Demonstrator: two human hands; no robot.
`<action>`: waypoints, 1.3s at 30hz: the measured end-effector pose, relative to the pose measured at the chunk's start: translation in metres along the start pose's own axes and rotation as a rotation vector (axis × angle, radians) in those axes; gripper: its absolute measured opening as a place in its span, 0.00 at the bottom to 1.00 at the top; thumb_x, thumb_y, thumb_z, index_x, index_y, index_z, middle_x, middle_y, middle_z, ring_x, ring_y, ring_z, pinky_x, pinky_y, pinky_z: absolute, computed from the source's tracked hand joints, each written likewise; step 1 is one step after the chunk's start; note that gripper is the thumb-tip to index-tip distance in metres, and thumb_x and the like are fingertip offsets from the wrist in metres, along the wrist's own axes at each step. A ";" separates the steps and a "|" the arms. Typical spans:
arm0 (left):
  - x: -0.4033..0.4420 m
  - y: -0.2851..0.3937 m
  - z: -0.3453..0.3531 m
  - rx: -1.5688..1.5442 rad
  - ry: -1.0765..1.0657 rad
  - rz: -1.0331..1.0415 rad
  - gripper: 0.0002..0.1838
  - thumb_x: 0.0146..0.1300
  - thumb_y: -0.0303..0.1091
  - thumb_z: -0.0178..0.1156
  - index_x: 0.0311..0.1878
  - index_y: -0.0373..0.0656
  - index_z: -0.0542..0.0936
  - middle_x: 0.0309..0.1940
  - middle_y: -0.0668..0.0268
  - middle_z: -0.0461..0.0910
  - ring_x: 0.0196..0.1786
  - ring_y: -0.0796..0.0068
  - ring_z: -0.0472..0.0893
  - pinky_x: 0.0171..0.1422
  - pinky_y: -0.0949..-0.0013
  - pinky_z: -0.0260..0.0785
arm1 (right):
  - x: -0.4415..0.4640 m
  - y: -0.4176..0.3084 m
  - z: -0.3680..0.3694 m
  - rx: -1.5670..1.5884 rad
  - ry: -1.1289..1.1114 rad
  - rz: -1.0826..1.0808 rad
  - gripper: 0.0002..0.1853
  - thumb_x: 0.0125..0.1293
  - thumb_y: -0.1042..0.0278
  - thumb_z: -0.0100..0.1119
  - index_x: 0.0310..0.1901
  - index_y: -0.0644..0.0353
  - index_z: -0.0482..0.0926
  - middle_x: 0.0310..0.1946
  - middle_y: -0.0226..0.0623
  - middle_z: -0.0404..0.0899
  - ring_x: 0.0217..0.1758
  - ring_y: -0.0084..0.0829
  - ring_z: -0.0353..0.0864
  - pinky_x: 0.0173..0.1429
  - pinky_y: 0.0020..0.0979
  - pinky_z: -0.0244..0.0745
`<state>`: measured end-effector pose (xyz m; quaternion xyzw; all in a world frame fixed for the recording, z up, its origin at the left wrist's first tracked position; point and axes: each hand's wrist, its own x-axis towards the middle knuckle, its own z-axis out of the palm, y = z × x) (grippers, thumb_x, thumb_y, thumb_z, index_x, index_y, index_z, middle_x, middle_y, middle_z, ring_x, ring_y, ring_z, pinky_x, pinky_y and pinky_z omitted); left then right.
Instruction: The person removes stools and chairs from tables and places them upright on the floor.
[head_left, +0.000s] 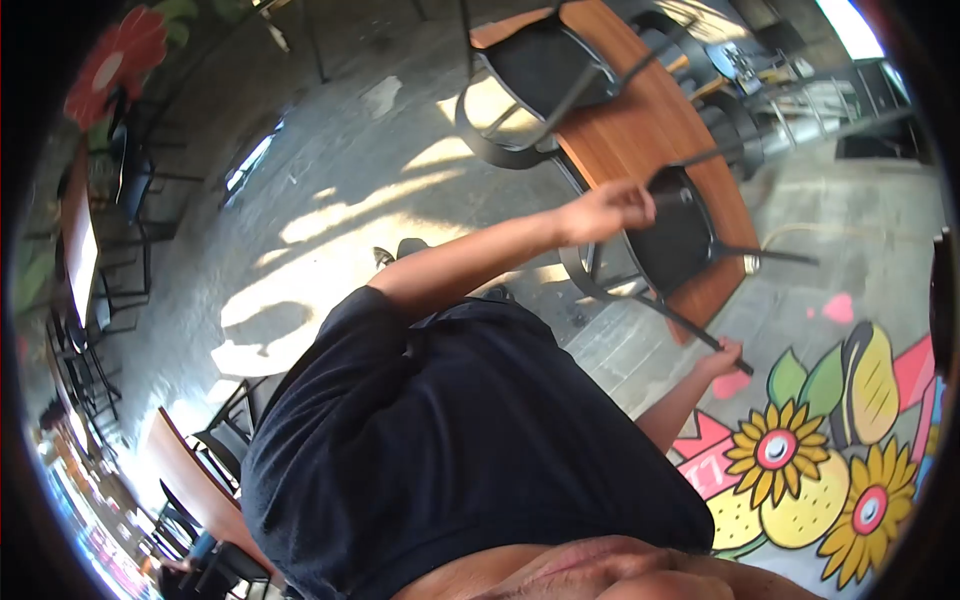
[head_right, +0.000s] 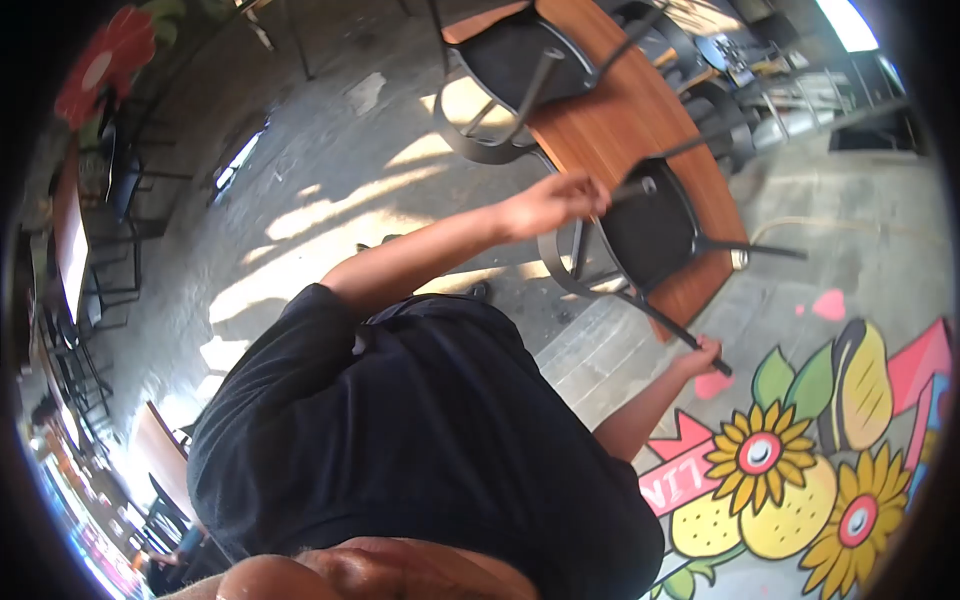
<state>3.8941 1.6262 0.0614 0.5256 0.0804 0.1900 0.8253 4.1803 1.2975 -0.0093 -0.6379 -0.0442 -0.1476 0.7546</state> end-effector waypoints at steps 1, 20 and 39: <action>-0.027 0.027 -0.008 -0.060 -0.158 0.016 0.07 0.61 0.32 0.55 0.38 0.38 0.74 0.34 0.69 0.75 0.41 0.79 0.73 0.48 0.74 0.66 | 0.001 0.000 -0.001 -0.088 0.056 0.029 0.10 0.51 0.74 0.51 0.16 0.61 0.66 0.16 0.34 0.68 0.23 0.30 0.69 0.41 0.34 0.70; -0.275 0.272 -0.229 -0.479 -0.299 0.687 0.23 0.66 0.38 0.54 0.17 0.37 0.65 0.16 0.60 0.63 0.17 0.63 0.62 0.22 0.64 0.51 | -0.497 0.187 0.317 -0.717 -1.957 0.206 0.05 0.65 0.69 0.48 0.38 0.59 0.74 0.26 0.35 0.74 0.25 0.27 0.72 0.30 0.31 0.69; -0.094 0.377 -0.505 -0.416 0.010 0.674 0.18 0.67 0.40 0.51 0.30 0.34 0.76 0.31 0.52 0.76 0.39 0.46 0.77 0.54 0.40 0.64 | -0.707 0.139 0.835 -0.363 -2.248 0.327 0.13 0.63 0.57 0.56 0.37 0.60 0.77 0.24 0.29 0.76 0.29 0.20 0.73 0.35 0.26 0.68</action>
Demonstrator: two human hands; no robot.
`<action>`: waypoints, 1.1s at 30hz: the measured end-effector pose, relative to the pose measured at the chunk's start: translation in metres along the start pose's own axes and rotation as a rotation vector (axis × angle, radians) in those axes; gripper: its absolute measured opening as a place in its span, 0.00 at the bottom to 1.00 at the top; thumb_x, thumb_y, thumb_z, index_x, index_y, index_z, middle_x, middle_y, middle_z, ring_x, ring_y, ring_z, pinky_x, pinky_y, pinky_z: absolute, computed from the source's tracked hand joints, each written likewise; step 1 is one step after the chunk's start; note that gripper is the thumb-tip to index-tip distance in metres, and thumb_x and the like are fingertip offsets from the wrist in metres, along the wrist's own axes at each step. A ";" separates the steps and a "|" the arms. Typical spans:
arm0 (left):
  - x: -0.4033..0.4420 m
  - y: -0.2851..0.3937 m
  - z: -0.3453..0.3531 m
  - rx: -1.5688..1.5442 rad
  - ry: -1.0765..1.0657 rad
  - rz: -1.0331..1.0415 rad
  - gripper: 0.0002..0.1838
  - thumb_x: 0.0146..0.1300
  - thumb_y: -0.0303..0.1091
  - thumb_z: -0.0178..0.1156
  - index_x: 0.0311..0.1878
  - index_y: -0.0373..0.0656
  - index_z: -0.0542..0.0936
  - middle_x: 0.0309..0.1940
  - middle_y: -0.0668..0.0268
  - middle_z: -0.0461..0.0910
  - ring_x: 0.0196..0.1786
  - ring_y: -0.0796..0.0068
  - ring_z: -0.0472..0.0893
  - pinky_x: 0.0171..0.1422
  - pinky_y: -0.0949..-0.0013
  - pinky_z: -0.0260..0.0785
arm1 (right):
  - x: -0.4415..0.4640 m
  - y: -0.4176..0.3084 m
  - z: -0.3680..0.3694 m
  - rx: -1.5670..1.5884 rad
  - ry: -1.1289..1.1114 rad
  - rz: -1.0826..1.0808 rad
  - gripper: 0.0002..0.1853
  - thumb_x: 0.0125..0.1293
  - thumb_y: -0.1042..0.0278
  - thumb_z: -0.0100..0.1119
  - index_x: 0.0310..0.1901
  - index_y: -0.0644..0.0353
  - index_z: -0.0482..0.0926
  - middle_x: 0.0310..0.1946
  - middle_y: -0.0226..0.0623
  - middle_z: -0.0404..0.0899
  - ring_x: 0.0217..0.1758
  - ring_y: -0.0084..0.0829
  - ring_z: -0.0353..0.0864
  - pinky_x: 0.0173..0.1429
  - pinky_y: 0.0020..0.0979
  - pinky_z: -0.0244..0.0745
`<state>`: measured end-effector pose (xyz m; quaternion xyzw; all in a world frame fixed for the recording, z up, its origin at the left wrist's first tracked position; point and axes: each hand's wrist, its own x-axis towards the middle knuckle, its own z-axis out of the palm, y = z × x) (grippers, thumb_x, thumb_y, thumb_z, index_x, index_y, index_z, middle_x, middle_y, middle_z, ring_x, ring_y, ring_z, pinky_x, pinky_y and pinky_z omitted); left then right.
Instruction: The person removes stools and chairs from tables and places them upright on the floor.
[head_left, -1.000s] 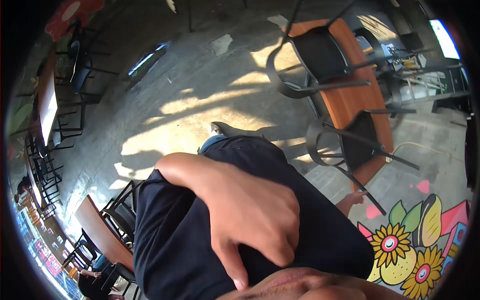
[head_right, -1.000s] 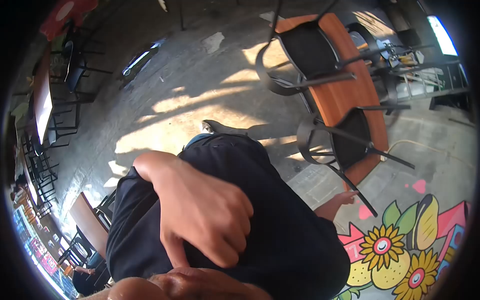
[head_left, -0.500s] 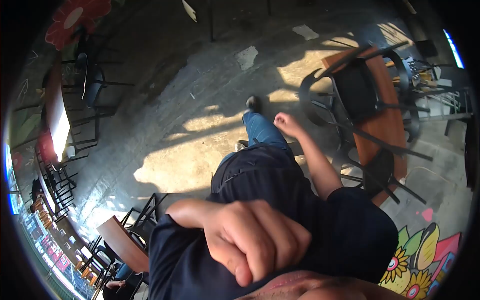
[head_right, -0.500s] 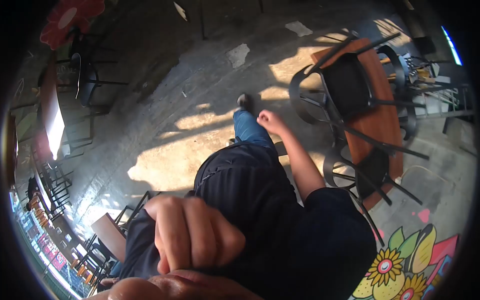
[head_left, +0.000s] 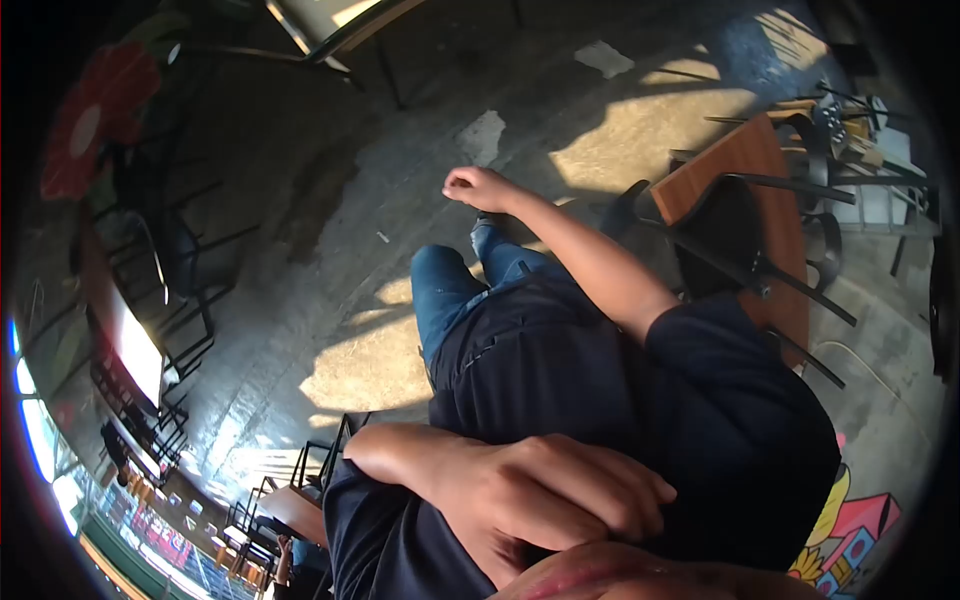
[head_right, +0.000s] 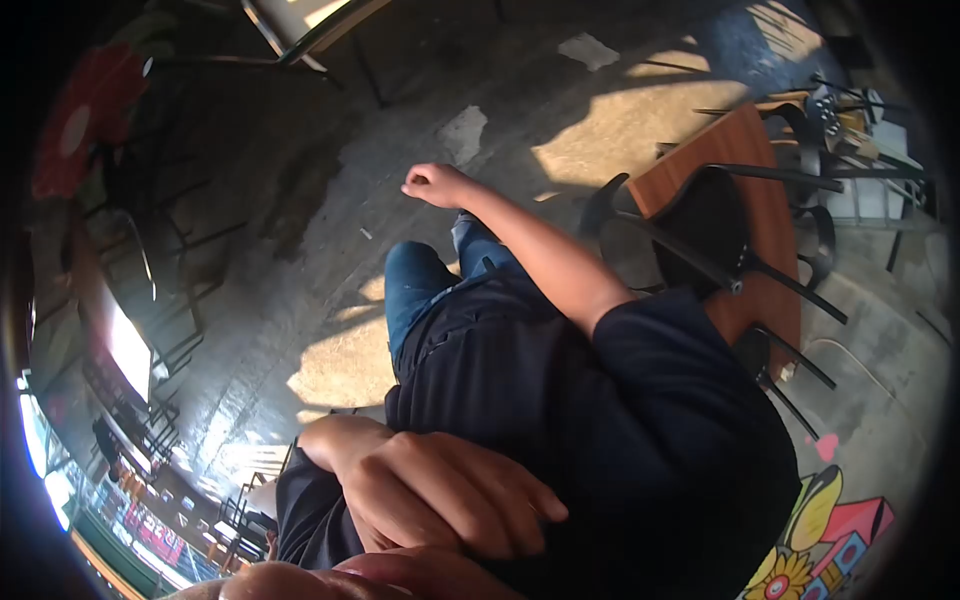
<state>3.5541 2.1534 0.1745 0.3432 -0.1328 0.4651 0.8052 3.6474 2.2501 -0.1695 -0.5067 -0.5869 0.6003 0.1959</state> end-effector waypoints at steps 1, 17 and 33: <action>0.014 0.006 -0.008 -0.033 -0.159 -0.145 0.19 0.68 0.42 0.49 0.35 0.32 0.76 0.39 0.46 0.77 0.48 0.40 0.76 0.61 0.37 0.57 | 0.016 -0.006 -0.010 -0.001 0.028 -0.005 0.13 0.63 0.57 0.56 0.37 0.60 0.77 0.25 0.29 0.76 0.29 0.20 0.74 0.36 0.26 0.69; 0.245 0.044 -0.213 0.206 -1.210 -0.462 0.17 0.58 0.42 0.55 0.47 0.44 0.80 0.64 0.58 0.66 0.73 0.52 0.52 0.72 0.42 0.36 | 0.045 0.029 -0.251 0.138 0.597 0.122 0.14 0.63 0.54 0.57 0.38 0.57 0.75 0.31 0.29 0.77 0.34 0.23 0.75 0.40 0.28 0.71; 0.482 -0.212 -0.342 -0.257 -1.084 -0.950 0.59 0.43 0.78 0.52 0.68 0.37 0.59 0.69 0.42 0.49 0.72 0.49 0.48 0.71 0.51 0.37 | -0.033 0.088 -0.484 0.695 0.991 0.371 0.16 0.66 0.53 0.51 0.46 0.55 0.75 0.35 0.31 0.78 0.37 0.22 0.78 0.35 0.26 0.72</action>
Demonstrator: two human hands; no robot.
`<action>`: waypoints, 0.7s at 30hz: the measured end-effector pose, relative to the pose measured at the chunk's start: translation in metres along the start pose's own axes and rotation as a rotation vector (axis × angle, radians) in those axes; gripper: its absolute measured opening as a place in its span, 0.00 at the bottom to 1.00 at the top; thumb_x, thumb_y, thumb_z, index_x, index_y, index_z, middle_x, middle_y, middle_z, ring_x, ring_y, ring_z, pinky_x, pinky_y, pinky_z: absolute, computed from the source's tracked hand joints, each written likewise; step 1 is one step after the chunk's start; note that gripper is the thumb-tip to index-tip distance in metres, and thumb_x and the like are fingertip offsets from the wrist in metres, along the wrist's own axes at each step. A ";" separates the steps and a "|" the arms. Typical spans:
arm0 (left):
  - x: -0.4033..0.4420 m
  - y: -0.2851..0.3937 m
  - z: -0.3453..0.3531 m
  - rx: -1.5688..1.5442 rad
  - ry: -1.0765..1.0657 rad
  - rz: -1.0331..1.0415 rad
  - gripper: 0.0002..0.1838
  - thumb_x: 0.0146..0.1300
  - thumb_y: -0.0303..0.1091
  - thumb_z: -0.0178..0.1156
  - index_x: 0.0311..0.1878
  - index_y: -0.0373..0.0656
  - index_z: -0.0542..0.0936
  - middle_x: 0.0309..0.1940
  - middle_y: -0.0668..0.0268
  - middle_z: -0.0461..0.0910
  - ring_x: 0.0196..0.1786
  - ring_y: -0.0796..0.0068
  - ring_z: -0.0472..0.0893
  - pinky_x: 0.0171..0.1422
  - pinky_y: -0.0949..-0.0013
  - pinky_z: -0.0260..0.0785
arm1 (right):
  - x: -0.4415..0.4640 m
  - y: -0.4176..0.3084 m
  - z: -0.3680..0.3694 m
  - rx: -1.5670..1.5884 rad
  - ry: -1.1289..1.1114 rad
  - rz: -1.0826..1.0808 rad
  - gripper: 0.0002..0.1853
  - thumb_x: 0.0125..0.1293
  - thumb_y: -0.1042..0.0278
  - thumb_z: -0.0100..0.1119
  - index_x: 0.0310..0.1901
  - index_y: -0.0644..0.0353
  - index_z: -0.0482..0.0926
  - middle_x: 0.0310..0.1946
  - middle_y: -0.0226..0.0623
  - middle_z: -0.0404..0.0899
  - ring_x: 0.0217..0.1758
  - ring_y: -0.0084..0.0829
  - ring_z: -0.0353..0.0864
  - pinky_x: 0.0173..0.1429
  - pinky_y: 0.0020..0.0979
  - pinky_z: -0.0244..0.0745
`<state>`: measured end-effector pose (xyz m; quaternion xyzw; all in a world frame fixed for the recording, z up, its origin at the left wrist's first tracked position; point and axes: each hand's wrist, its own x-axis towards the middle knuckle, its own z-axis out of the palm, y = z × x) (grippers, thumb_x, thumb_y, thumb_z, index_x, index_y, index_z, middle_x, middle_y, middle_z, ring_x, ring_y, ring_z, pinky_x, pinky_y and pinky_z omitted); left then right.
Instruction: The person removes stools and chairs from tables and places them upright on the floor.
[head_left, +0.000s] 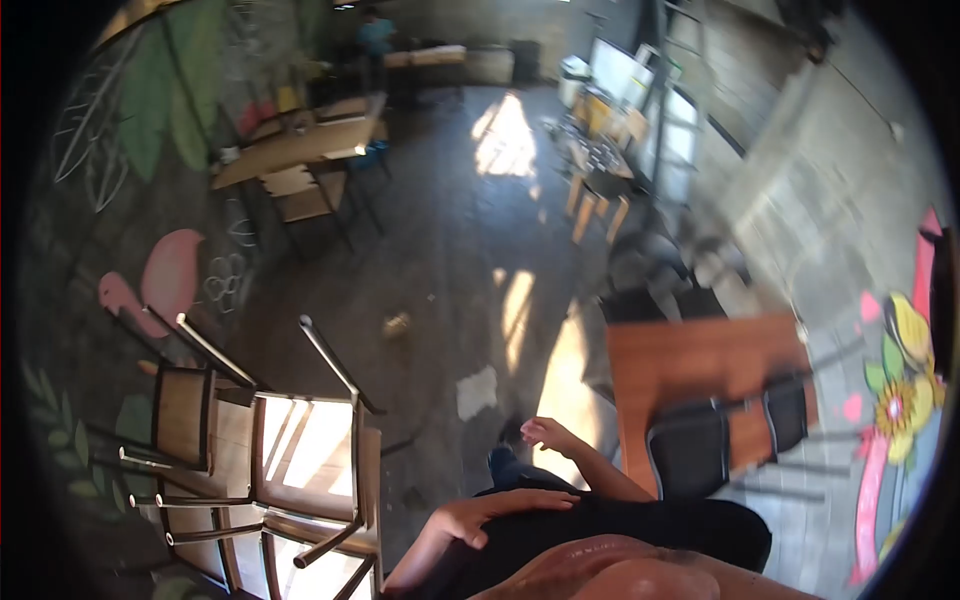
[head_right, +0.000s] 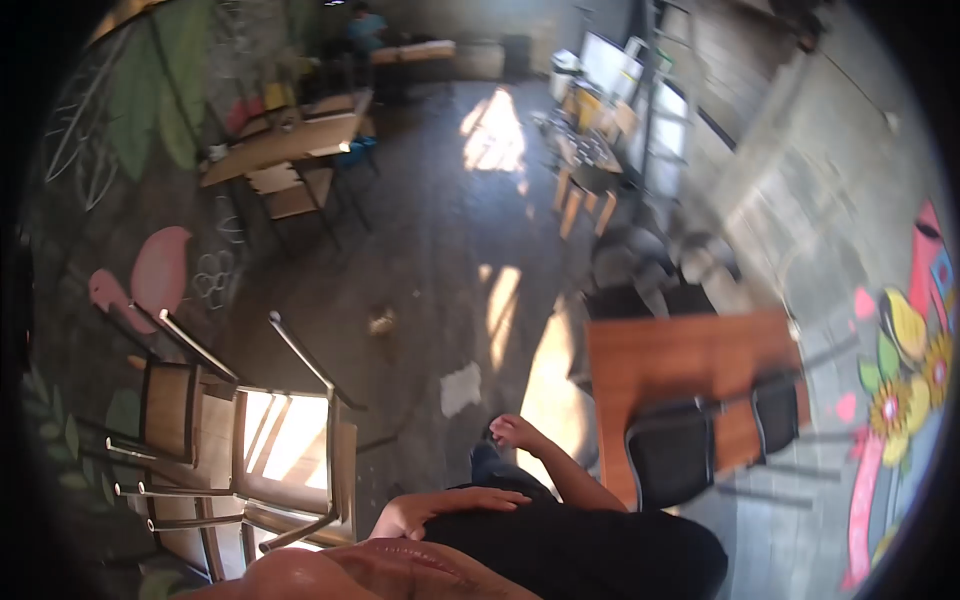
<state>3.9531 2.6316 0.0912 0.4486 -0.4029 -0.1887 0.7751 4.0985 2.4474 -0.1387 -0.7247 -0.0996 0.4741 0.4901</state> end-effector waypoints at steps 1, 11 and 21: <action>0.015 -0.001 -0.019 -0.049 0.001 -0.059 0.57 0.45 0.76 0.52 0.68 0.37 0.58 0.69 0.43 0.50 0.73 0.51 0.48 0.72 0.52 0.37 | 0.020 -0.016 -0.019 0.003 0.002 -0.042 0.16 0.66 0.53 0.51 0.45 0.55 0.75 0.36 0.31 0.78 0.38 0.23 0.78 0.35 0.26 0.73; 0.107 -0.028 -0.243 0.315 0.572 -0.304 0.07 0.64 0.26 0.53 0.44 0.37 0.76 0.37 0.65 0.78 0.42 0.78 0.75 0.48 0.73 0.66 | 0.121 -0.296 -0.174 0.274 0.249 -0.914 0.09 0.65 0.69 0.53 0.28 0.62 0.72 0.20 0.27 0.71 0.23 0.17 0.69 0.28 0.21 0.62; 0.177 -0.018 -0.508 0.056 0.956 -0.114 0.05 0.63 0.27 0.50 0.30 0.42 0.70 0.25 0.71 0.69 0.27 0.85 0.64 0.33 0.78 0.57 | 0.189 -0.312 -0.310 0.206 0.743 -0.747 0.17 0.61 0.62 0.58 0.19 0.62 0.71 0.13 0.23 0.60 0.20 0.15 0.58 0.24 0.26 0.54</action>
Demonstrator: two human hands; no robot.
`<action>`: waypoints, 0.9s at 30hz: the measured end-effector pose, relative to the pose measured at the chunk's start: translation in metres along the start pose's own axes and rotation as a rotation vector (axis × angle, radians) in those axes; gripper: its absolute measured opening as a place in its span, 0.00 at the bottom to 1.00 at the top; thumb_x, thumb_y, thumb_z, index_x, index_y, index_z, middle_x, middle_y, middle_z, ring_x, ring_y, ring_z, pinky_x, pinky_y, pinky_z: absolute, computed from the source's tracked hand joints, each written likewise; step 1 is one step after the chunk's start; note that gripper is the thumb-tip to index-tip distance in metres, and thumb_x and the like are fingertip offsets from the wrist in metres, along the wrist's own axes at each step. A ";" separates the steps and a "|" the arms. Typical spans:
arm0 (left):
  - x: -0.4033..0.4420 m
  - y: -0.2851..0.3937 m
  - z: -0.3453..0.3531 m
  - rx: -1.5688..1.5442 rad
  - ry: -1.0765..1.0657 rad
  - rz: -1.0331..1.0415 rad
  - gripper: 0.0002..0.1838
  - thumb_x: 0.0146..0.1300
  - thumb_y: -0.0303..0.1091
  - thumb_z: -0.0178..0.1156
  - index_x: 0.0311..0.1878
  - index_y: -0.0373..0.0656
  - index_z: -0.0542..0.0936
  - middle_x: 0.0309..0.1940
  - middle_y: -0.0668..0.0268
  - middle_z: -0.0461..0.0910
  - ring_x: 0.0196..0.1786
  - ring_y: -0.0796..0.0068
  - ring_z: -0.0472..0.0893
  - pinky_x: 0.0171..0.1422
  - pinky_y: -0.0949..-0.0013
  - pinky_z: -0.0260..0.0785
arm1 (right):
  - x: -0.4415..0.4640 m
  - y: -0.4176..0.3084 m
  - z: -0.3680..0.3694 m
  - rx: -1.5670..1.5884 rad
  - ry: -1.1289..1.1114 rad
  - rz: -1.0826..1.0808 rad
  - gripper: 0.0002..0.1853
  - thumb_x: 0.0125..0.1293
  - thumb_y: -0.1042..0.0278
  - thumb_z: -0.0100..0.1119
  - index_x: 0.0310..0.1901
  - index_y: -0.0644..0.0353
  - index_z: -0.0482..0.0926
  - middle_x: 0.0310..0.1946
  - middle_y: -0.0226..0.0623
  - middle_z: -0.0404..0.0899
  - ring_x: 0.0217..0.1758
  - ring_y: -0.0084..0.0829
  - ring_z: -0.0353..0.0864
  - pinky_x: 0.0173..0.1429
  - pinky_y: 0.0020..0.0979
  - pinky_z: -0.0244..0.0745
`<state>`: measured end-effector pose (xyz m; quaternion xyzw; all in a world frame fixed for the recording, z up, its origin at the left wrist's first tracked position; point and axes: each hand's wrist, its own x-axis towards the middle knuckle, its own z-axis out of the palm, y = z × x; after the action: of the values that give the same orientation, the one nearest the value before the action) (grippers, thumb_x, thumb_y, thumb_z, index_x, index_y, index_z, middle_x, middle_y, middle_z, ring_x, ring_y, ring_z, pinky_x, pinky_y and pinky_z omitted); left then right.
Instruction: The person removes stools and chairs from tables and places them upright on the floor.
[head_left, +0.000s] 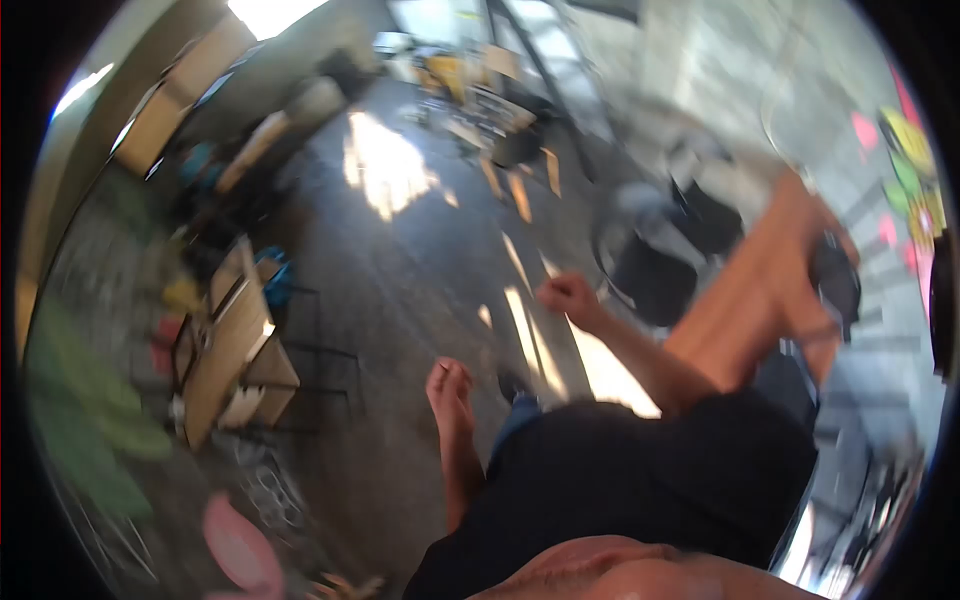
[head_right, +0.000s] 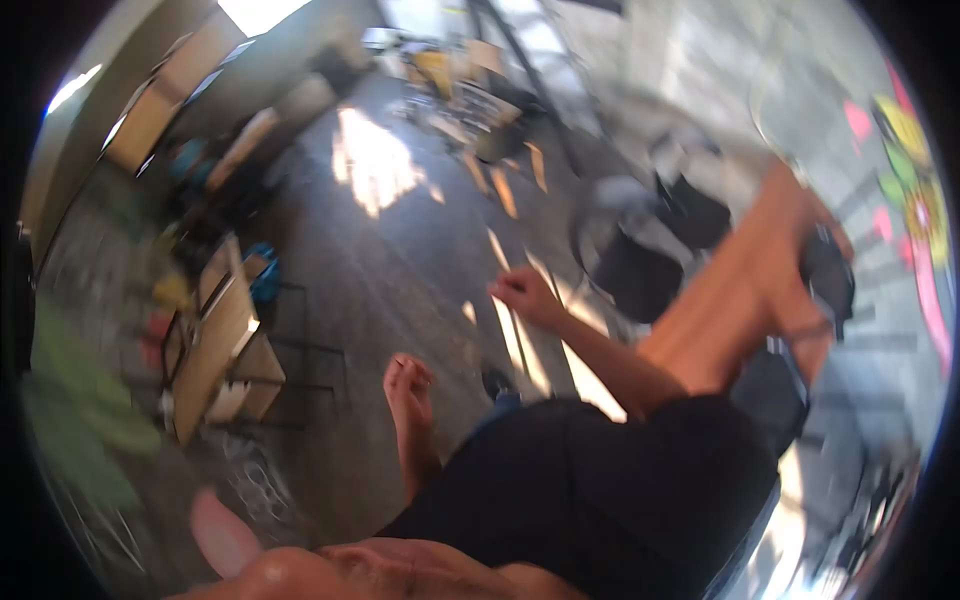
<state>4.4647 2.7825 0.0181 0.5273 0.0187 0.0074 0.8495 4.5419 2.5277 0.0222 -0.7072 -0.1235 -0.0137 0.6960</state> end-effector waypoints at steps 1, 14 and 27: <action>0.028 0.002 0.001 -0.005 -0.003 -0.032 0.05 0.63 0.27 0.49 0.30 0.42 0.70 0.24 0.71 0.68 0.27 0.85 0.64 0.33 0.78 0.57 | 0.010 0.000 -0.004 -0.003 0.138 0.019 0.18 0.61 0.61 0.58 0.18 0.62 0.71 0.12 0.22 0.59 0.19 0.14 0.56 0.23 0.27 0.51; 0.318 -0.014 0.053 0.255 -0.685 -0.408 0.05 0.65 0.27 0.47 0.32 0.39 0.71 0.24 0.72 0.66 0.27 0.84 0.62 0.35 0.76 0.58 | 0.043 0.162 -0.082 0.153 0.847 0.591 0.14 0.63 0.60 0.56 0.24 0.61 0.74 0.17 0.26 0.70 0.19 0.17 0.66 0.24 0.24 0.60; 0.483 -0.083 0.203 1.110 -1.404 -0.291 0.11 0.55 0.22 0.53 0.43 0.35 0.75 0.30 0.60 0.77 0.39 0.69 0.78 0.47 0.68 0.68 | 0.168 0.414 -0.269 0.187 1.417 1.171 0.33 0.56 0.38 0.51 0.49 0.62 0.77 0.49 0.52 0.77 0.58 0.48 0.72 0.60 0.39 0.66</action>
<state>4.9544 2.5794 0.0220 0.7366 -0.4362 -0.4332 0.2820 4.8259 2.2884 -0.3432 -0.4239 0.7082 -0.0791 0.5591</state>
